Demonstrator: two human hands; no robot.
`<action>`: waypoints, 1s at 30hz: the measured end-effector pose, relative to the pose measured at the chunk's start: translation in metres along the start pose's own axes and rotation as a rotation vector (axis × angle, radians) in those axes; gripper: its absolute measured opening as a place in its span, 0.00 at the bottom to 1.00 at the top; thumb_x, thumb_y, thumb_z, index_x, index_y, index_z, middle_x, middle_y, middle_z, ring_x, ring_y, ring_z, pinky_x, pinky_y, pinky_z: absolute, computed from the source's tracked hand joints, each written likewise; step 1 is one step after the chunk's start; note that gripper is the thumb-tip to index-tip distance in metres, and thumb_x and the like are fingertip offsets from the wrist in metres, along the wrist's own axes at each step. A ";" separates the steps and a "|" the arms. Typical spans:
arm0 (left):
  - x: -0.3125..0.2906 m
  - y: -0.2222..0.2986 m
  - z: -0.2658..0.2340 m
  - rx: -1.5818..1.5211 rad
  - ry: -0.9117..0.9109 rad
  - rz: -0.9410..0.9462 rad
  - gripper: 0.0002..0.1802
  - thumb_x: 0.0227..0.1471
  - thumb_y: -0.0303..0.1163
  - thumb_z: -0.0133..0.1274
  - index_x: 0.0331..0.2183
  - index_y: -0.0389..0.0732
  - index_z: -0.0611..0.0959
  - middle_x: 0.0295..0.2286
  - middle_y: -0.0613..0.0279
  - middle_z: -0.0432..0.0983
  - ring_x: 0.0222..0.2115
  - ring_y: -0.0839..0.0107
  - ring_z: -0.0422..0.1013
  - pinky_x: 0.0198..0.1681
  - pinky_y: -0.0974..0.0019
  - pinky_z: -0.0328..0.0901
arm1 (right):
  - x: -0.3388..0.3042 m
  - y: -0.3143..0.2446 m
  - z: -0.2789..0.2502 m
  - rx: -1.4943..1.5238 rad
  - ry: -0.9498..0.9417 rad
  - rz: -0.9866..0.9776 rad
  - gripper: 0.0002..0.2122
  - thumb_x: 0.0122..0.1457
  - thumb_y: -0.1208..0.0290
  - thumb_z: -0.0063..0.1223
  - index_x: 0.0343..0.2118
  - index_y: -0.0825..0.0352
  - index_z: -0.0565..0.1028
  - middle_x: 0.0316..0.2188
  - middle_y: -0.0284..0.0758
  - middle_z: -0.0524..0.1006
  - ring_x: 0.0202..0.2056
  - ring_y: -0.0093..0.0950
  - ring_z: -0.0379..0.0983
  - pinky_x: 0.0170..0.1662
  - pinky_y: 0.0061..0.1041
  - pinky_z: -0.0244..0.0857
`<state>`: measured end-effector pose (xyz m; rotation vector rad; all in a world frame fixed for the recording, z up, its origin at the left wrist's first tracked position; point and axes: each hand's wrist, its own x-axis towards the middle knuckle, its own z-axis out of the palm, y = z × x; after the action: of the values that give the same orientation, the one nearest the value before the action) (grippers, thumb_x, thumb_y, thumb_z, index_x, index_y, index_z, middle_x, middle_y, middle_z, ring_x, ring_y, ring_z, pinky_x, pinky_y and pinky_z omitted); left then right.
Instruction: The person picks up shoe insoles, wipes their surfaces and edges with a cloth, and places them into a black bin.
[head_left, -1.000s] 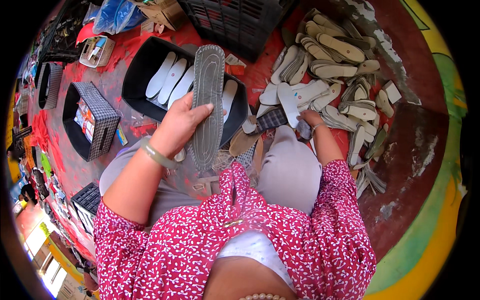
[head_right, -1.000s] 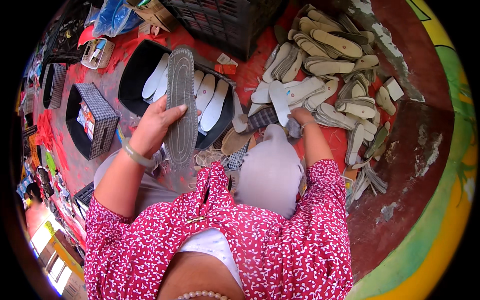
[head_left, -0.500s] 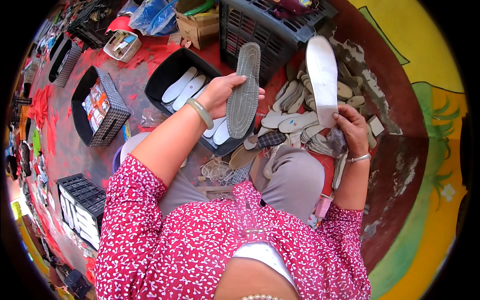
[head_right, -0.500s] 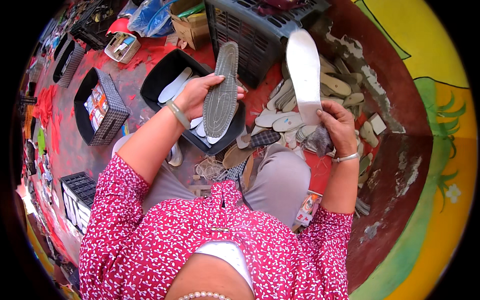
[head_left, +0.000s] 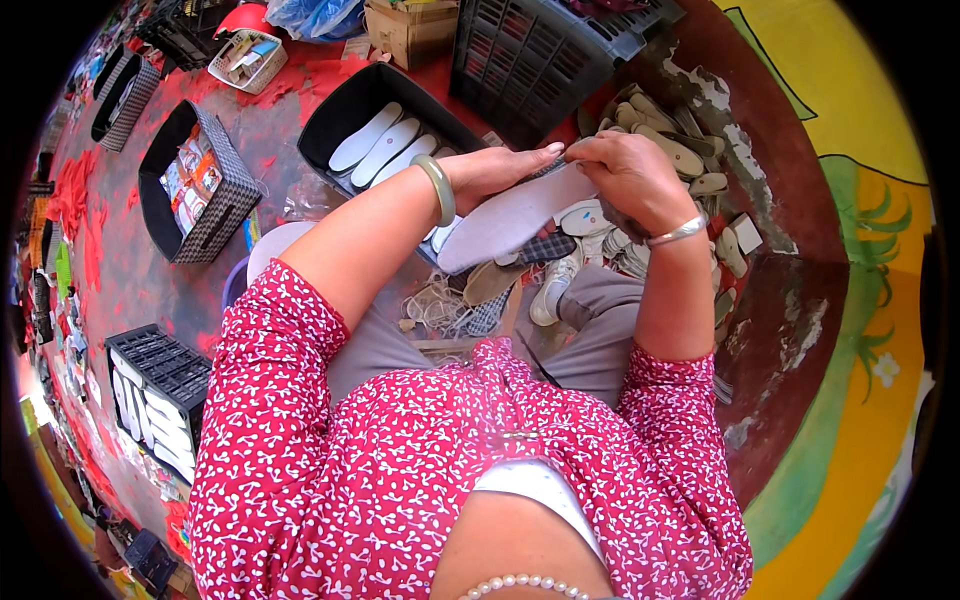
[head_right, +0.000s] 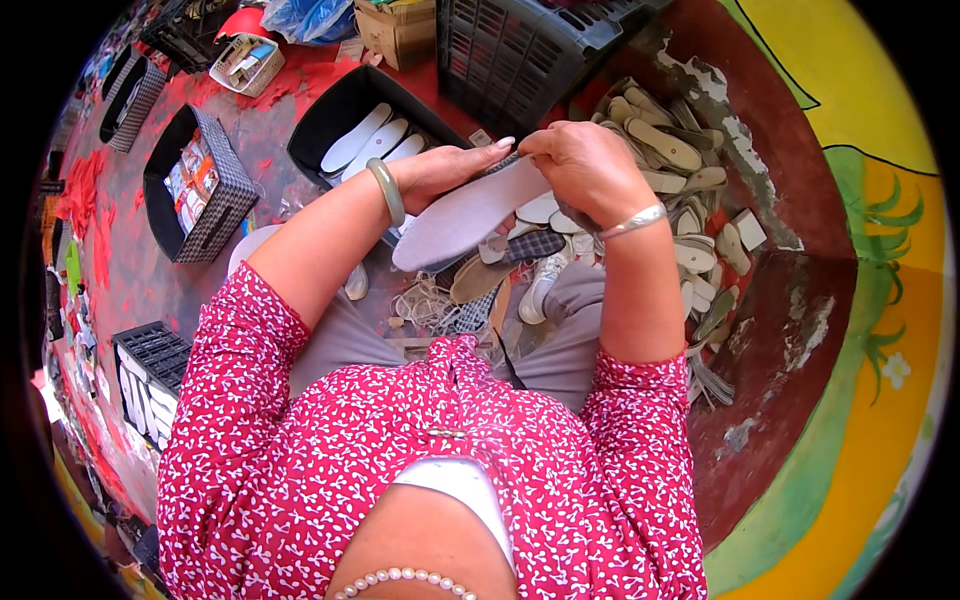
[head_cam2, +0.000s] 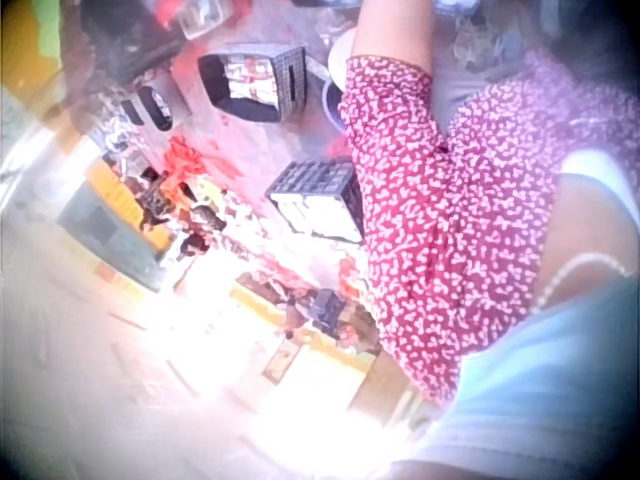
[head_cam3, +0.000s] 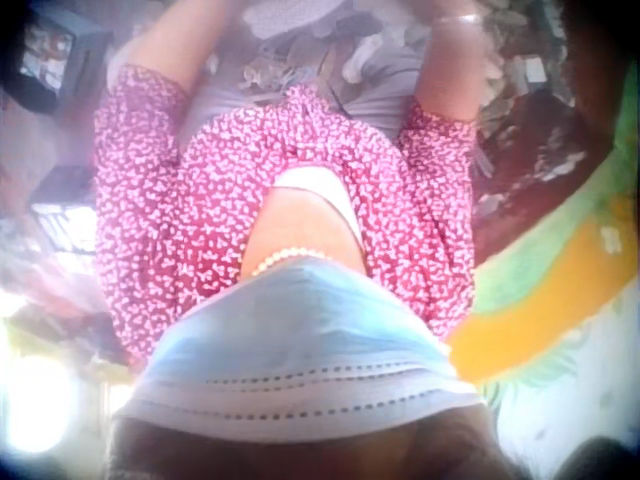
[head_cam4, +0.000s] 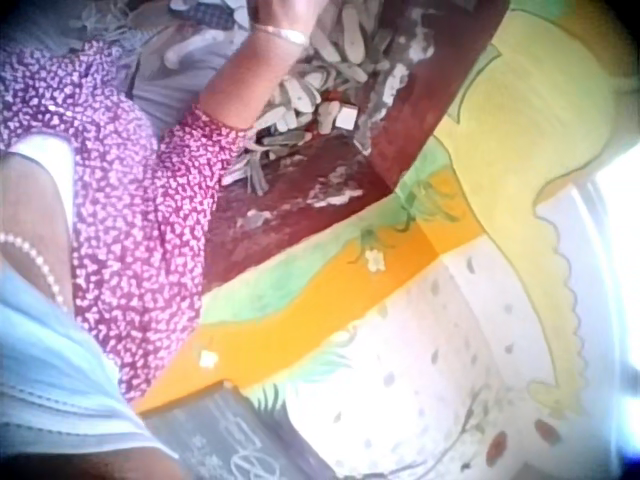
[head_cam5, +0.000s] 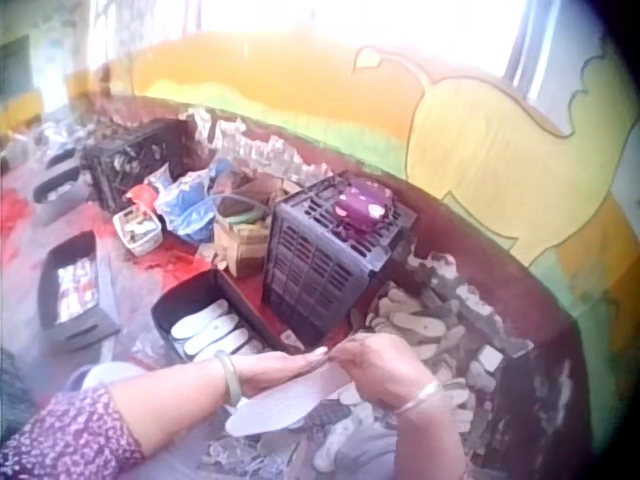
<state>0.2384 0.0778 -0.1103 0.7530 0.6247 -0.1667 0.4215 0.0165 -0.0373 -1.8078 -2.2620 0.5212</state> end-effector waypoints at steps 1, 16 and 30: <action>-0.002 -0.002 0.000 -0.014 -0.057 -0.007 0.31 0.53 0.57 0.43 0.43 0.38 0.75 0.33 0.57 0.77 0.30 0.72 0.75 0.32 0.67 0.71 | 0.003 0.001 0.007 -0.010 -0.022 0.024 0.09 0.49 0.71 0.48 0.31 0.64 0.78 0.27 0.40 0.76 0.31 0.40 0.73 0.35 0.34 0.66; 0.000 -0.017 -0.020 0.194 -0.103 0.057 0.21 0.50 0.28 0.50 0.47 0.35 0.69 0.36 0.53 0.76 0.35 0.69 0.74 0.40 0.69 0.67 | 0.006 0.017 0.028 0.381 0.168 0.257 0.19 0.44 0.74 0.56 0.43 0.64 0.73 0.37 0.38 0.75 0.37 0.32 0.72 0.42 0.27 0.64; 0.003 -0.021 -0.036 0.050 -0.120 0.221 0.24 0.50 0.27 0.52 0.49 0.35 0.67 0.38 0.55 0.75 0.37 0.69 0.74 0.43 0.67 0.68 | 0.013 0.021 0.044 1.008 0.440 0.312 0.07 0.53 0.75 0.54 0.33 0.71 0.79 0.28 0.29 0.76 0.28 0.15 0.68 0.33 0.15 0.63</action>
<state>0.2166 0.0871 -0.1446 0.8484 0.4214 -0.0239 0.4210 0.0261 -0.0870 -1.4853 -1.0797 0.9656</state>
